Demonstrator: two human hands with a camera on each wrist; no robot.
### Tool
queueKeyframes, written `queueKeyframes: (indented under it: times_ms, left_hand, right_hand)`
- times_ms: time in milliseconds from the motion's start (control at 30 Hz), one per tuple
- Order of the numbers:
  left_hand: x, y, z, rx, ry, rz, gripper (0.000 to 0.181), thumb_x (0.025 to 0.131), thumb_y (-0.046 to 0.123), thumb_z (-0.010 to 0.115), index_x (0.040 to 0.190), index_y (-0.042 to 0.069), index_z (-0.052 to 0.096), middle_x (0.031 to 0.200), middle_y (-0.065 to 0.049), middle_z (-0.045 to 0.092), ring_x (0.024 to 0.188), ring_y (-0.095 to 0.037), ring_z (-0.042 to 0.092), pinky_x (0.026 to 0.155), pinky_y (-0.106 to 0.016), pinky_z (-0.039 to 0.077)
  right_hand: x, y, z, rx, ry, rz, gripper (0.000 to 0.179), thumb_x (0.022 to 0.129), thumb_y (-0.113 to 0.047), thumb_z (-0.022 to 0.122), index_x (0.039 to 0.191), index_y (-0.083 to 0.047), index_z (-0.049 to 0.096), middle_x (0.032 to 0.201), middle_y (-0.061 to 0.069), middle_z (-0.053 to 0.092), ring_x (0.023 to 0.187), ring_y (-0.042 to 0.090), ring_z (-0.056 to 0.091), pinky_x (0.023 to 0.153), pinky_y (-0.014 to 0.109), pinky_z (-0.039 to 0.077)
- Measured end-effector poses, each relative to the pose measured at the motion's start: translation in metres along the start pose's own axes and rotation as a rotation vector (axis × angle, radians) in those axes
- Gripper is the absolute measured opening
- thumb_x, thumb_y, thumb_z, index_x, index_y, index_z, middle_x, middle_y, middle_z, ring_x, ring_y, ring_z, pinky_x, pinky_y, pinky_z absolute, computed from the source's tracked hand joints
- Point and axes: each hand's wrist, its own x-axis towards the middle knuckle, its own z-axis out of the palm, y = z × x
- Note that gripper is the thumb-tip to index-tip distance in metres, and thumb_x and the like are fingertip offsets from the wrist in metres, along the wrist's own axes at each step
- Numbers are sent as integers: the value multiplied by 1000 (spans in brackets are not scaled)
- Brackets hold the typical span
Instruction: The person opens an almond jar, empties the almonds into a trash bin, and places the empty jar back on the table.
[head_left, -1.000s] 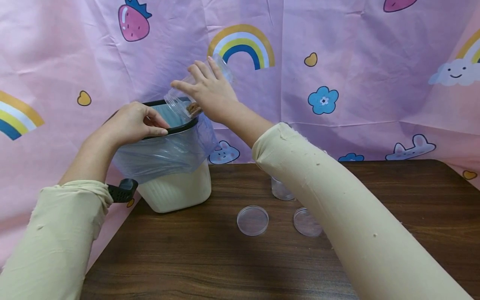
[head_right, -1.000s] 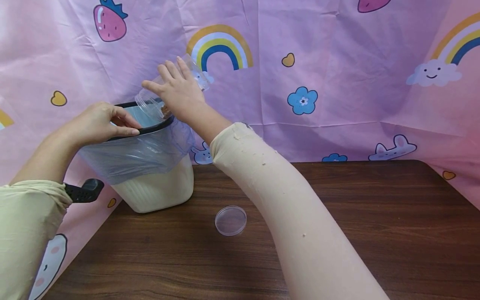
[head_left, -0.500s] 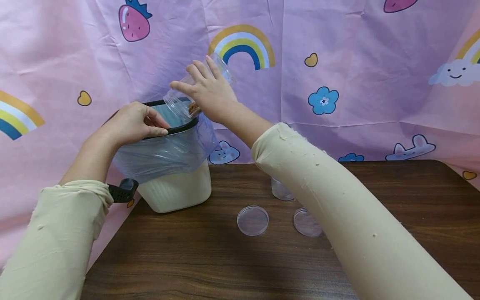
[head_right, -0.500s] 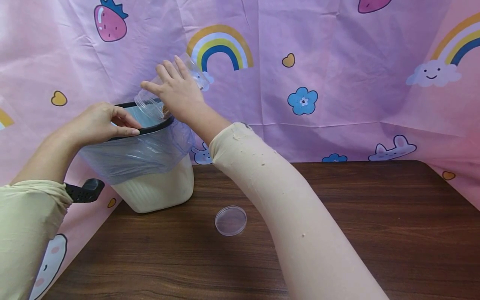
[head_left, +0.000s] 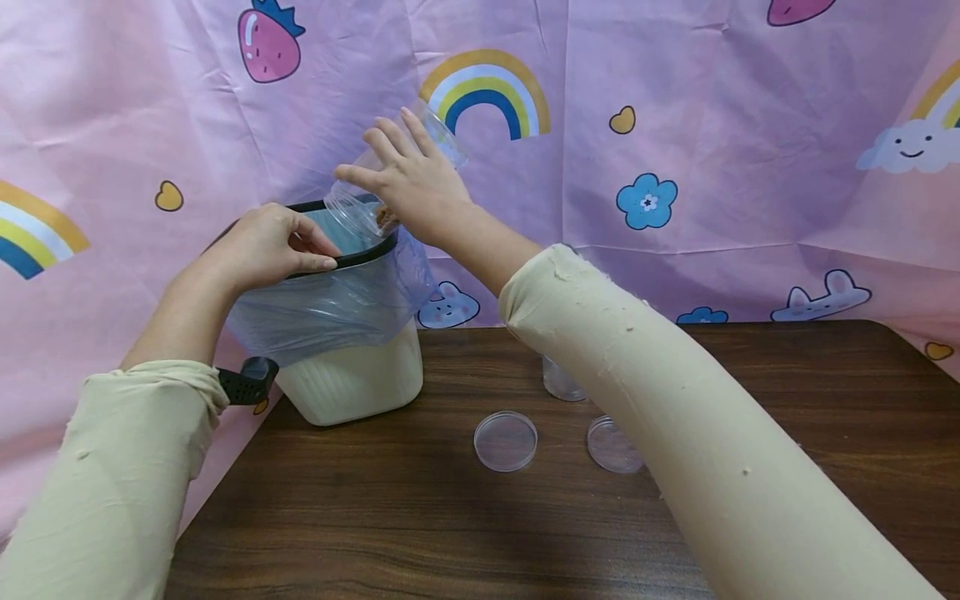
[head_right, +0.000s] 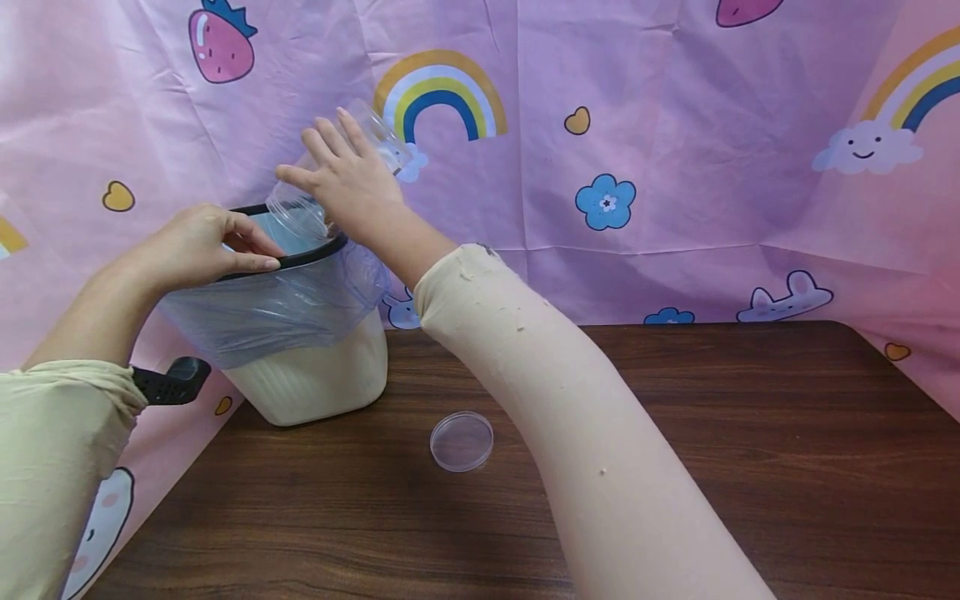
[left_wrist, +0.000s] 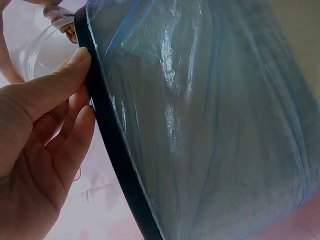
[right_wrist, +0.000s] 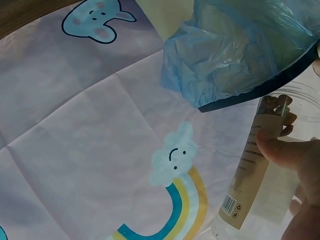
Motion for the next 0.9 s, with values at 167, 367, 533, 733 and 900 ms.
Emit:
queueKeyframes:
  times_ms: [167, 367, 533, 733, 900]
  left_hand:
    - [-1, 0, -1, 1, -2, 3, 18, 83, 14, 69, 95, 1, 71, 87, -12, 68, 82, -27, 59, 66, -34, 43]
    - [-1, 0, -1, -4, -7, -2, 18, 83, 14, 68, 95, 1, 71, 88, -13, 68, 82, -27, 59, 66, -35, 44]
    - [-1, 0, -1, -6, -11, -8, 18, 83, 14, 68, 95, 1, 71, 88, -13, 68, 83, -28, 59, 66, -35, 44]
    - [-1, 0, -1, 3, -6, 1, 18, 83, 14, 68, 95, 1, 71, 87, -12, 68, 83, -28, 59, 67, -37, 44]
    - [-1, 0, -1, 2, 0, 7, 17, 83, 13, 69, 94, 1, 71, 86, -12, 68, 82, -27, 59, 66, -35, 43]
  right_hand:
    - [1, 0, -1, -10, -1, -9, 62, 91, -32, 56, 142, -41, 23, 145, 10, 22, 136, 27, 8, 108, 44, -5]
    - [2, 0, -2, -14, -12, -11, 66, 92, -14, 54, 143, -41, 21, 146, 10, 20, 137, 27, 7, 107, 44, -7]
    - [2, -1, -4, -34, -21, -23, 66, 91, -28, 57, 144, -40, 19, 147, 11, 19, 137, 28, 6, 107, 44, -7]
    - [2, -1, -5, -42, -39, -28, 68, 91, -26, 57, 145, -39, 17, 148, 11, 17, 138, 28, 3, 107, 44, -9]
    - [3, -1, -6, -52, -45, -39, 68, 90, -36, 56, 145, -38, 16, 148, 11, 17, 138, 29, 1, 106, 45, -10]
